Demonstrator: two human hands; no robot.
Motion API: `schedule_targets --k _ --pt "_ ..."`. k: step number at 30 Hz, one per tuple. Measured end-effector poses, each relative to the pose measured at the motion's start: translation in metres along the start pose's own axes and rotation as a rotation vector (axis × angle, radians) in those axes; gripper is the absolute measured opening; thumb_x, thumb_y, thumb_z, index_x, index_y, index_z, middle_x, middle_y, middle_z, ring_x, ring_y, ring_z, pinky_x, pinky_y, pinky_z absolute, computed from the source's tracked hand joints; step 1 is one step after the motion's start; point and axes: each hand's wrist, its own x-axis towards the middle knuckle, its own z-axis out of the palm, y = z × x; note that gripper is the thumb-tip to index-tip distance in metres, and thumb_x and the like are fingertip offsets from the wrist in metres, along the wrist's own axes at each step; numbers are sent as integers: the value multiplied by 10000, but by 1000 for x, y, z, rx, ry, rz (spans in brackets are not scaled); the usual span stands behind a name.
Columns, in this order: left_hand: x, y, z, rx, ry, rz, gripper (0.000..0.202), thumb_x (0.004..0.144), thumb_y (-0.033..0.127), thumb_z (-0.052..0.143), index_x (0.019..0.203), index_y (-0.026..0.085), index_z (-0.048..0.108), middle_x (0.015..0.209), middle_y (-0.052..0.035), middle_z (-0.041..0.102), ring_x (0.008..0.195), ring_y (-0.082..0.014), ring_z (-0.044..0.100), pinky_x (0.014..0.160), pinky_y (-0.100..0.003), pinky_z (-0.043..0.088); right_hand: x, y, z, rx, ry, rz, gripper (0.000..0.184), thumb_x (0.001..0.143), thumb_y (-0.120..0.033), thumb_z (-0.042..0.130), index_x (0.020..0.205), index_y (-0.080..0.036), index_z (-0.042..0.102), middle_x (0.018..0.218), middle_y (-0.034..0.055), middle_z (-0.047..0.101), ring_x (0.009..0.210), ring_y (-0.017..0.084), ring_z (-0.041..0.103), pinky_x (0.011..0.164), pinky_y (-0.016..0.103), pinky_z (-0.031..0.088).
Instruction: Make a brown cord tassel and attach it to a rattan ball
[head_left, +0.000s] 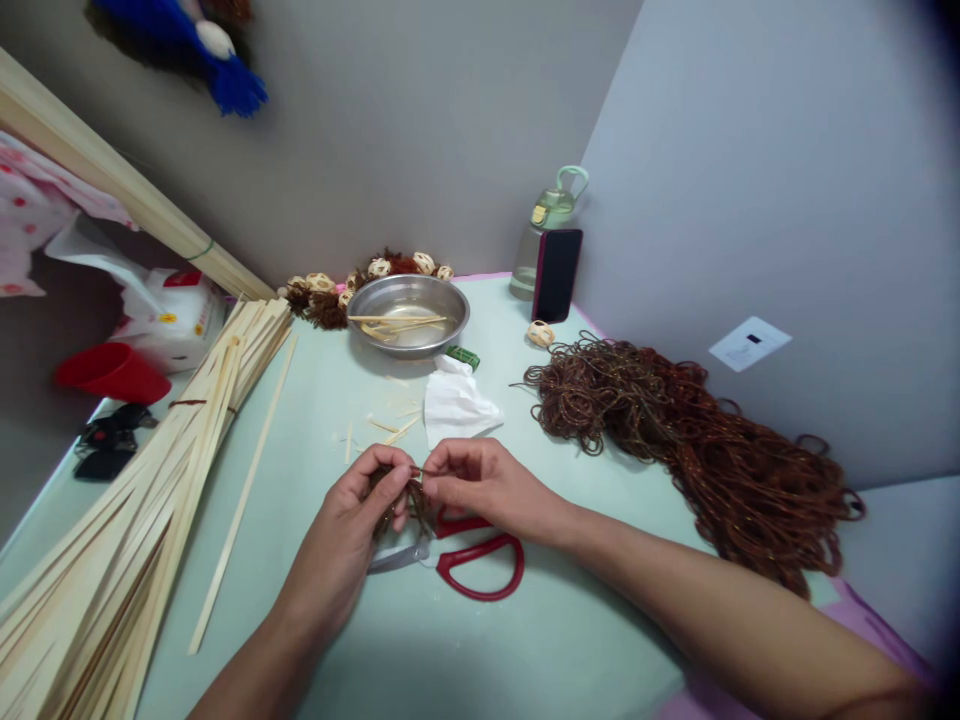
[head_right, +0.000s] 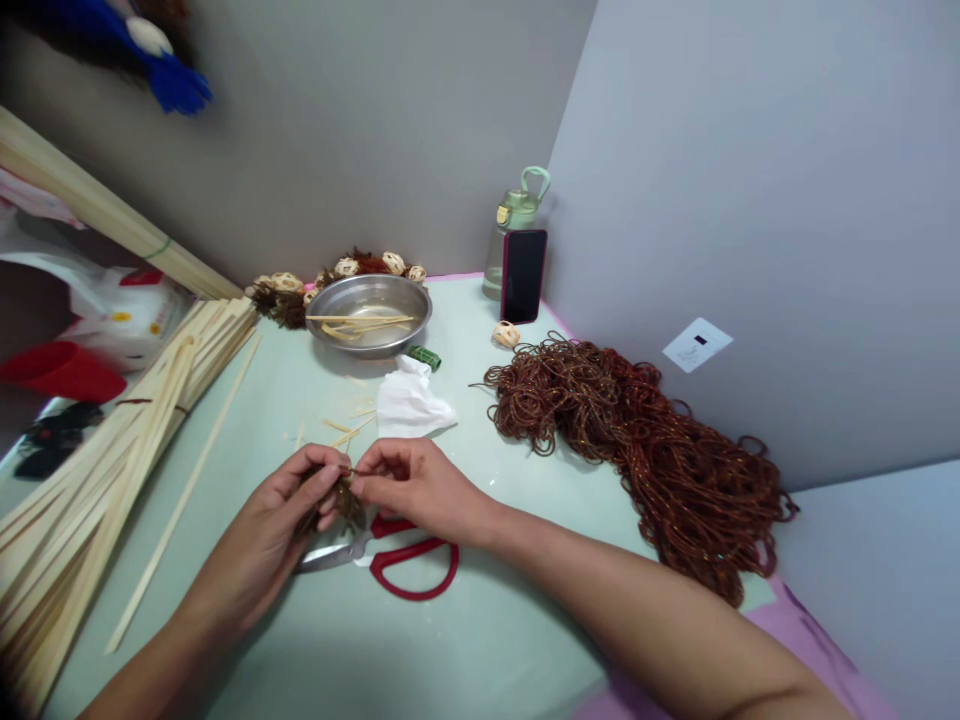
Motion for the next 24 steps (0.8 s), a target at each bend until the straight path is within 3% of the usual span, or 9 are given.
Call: schedule_targets --k 5,11,14,17,24 --pt "-2 5 2 -144 68 3 185 868 393 661 894 231 575 862 47 583 591 -66 417 578 -179 378 -4 -2 -1 -129 -109 59 392 809 -519 699 801 -149 570 646 -33 519 572 88 441 551 222 353" --pt "-3 -1 0 133 18 62 213 888 440 624 872 233 579 632 63 490 591 -97 425 556 -191 350 -6 -6 -3 -358 22 -168 360 932 -527 540 883 -170 543 789 -8 511 707 117 449 643 244 382" --pt "-3 -2 0 229 -40 44 249 886 471 612 882 223 590 634 52 530 585 -103 442 543 -203 350 -3 -4 -4 -289 -51 -112 433 938 -556 503 737 -172 492 680 -32 446 617 101 397 574 239 338" --pt "-2 -3 -1 208 -58 0 266 890 494 593 898 229 575 617 55 534 555 -104 450 521 -211 342 0 -2 -5 -218 -35 -108 452 919 -540 546 665 -174 467 613 -48 422 558 88 350 535 236 296" --pt "0 -5 -2 170 -44 24 236 885 447 626 1008 249 589 672 59 520 613 -96 468 592 -208 364 1 -2 -4 -135 85 -160 291 894 -416 627 800 -146 574 662 -31 503 609 102 441 586 243 355"
